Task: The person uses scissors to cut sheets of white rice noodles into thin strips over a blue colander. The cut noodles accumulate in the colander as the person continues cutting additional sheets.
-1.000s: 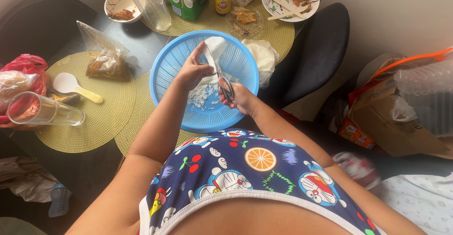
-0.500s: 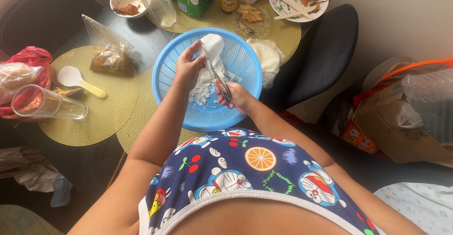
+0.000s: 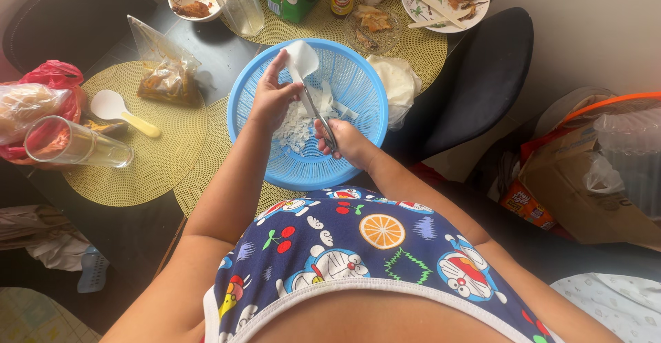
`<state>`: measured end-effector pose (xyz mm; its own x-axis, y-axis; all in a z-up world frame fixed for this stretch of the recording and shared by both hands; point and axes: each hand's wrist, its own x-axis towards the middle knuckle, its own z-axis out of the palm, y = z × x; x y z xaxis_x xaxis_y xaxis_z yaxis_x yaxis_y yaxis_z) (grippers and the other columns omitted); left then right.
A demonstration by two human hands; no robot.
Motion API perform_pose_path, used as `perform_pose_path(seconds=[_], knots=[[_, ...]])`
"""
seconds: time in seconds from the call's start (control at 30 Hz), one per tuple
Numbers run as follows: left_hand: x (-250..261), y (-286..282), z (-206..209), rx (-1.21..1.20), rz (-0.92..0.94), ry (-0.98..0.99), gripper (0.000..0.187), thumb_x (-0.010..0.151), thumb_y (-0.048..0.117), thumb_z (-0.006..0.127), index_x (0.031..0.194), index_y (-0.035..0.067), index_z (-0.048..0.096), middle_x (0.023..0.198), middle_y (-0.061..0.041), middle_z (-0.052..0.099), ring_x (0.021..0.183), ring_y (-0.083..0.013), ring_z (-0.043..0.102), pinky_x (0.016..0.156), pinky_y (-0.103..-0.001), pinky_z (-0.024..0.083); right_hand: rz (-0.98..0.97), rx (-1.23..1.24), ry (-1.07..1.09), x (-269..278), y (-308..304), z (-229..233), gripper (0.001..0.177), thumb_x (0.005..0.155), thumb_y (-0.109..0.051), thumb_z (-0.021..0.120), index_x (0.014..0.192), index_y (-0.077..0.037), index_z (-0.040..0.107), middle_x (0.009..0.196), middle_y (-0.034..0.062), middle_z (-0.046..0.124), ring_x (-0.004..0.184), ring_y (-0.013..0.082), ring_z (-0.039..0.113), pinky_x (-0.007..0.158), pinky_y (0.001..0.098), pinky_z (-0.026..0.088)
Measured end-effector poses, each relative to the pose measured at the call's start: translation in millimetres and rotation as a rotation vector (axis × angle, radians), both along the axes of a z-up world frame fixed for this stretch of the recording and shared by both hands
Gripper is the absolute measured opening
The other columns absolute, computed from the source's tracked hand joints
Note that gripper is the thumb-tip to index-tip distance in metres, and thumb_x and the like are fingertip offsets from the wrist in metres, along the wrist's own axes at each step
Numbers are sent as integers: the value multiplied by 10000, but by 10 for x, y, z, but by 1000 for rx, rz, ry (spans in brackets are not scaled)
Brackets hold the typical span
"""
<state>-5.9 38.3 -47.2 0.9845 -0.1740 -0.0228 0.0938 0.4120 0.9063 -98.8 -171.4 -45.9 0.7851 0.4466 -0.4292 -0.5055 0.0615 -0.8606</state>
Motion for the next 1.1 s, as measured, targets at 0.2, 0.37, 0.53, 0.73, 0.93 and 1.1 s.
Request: perform_pose_path(seconds=[0.2, 0.37, 0.53, 0.73, 0.93, 1.1], knots=[[-168, -34, 154, -84, -92, -3, 1081, 833, -154, 703, 1655, 122, 57, 1548, -189, 397, 953, -185, 678, 718, -311, 566, -47, 117, -51, 44, 14, -75, 339, 1042, -387, 453, 1153, -96, 587, 822, 35, 640, 692, 110, 602, 507, 214, 398], [-197, -42, 174, -144, -85, 75, 1083, 861, -125, 697, 1664, 111, 8, 1345, -229, 636, 1018, -228, 700, 759, -341, 594, -31, 92, -64, 10, 18, -104, 347, 1093, -375, 464, 1144, -63, 607, 829, 37, 626, 723, 106, 591, 542, 218, 398], [-185, -34, 80, -136, -91, 86, 1069, 862, -113, 684, 1659, 102, 4, 1302, -196, 651, 1033, -228, 707, 779, -330, 583, -18, 40, -3, 17, 64, -143, 406, 1089, -363, 326, 1112, -71, 608, 808, 21, 624, 690, 97, 574, 539, 227, 420], [-267, -96, 4, -114, -87, 69, 1045, 863, -107, 689, 1645, 70, 19, 1293, -197, 646, 1050, -236, 695, 780, -325, 571, -33, 74, -7, 61, 81, -69, 413, 1102, -369, 337, 1087, -48, 597, 806, 32, 629, 698, 116, 585, 551, 241, 416], [-392, -86, 132, -102, -126, -2, 891, 880, -92, 686, 1627, -9, 208, 1333, -197, 647, 1115, -237, 686, 871, -329, 583, -2, 71, -54, 54, 89, -33, 430, 1073, -413, 381, 1084, -45, 603, 809, 26, 627, 703, 112, 580, 558, 242, 423], [-420, -48, 132, -84, -144, 0, 800, 885, -93, 649, 1594, -23, 285, 1304, -198, 661, 1124, -251, 690, 949, -366, 591, -1, 96, -67, 74, 77, -67, 508, 1016, -531, 511, 1061, -36, 614, 807, 35, 641, 690, 108, 599, 541, 236, 434]])
